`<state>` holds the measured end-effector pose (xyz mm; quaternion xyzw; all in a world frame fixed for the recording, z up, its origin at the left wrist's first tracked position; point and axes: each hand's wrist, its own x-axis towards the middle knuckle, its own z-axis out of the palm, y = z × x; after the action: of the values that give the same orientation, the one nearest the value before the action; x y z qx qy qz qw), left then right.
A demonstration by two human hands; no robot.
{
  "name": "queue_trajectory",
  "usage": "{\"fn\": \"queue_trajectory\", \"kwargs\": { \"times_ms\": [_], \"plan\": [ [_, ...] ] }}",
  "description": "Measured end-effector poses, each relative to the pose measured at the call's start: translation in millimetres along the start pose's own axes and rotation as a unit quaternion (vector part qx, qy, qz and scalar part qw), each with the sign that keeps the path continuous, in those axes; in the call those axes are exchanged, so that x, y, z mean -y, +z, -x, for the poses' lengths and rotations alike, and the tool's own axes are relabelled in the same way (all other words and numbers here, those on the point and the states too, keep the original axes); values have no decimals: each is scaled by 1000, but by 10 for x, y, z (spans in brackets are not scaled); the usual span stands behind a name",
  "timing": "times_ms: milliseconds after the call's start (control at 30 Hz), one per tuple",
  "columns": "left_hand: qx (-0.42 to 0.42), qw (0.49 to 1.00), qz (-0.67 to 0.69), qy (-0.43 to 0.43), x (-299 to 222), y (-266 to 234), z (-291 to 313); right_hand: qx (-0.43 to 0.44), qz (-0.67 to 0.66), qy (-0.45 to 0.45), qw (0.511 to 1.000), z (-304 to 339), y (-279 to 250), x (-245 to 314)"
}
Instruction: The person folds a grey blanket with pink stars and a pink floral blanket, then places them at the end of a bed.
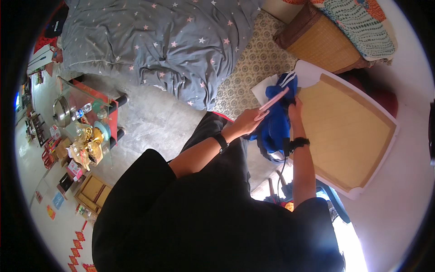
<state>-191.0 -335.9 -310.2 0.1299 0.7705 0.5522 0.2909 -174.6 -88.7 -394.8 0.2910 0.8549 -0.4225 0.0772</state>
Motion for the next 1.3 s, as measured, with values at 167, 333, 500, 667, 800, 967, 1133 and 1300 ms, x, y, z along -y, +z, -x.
{"fn": "queue_trajectory", "kwargs": {
  "times_ms": [167, 333, 500, 667, 800, 967, 1133, 1300],
  "plan": [
    [42, 998, 26, -28, -326, -127, 121, -55, -135, 86, 986, 297, -472, 558],
    [143, 973, -140, 116, -479, -289, 414, -116, -130, 3, 985, 627, -1016, 725],
    [205, 965, -75, 143, -940, -306, 647, -166, -75, -59, 981, 1131, -1505, 1161],
    [197, 966, -22, 166, -1275, -74, 895, -259, -71, -72, 961, 1589, -2136, 1530],
    [181, 977, 55, 102, -1788, 154, 1010, -300, -29, -166, 939, 1935, -2499, 1857],
    [73, 963, 176, 190, -2536, 514, 1001, -356, 147, -338, 859, 2563, -2758, 2539],
    [69, 944, 122, 298, -2717, 408, 848, -266, 246, -452, 815, 2965, -2784, 2716],
    [76, 894, -83, 434, -2534, 111, 809, -227, 277, -487, 796, 3216, -2751, 2526]
  ]
}}
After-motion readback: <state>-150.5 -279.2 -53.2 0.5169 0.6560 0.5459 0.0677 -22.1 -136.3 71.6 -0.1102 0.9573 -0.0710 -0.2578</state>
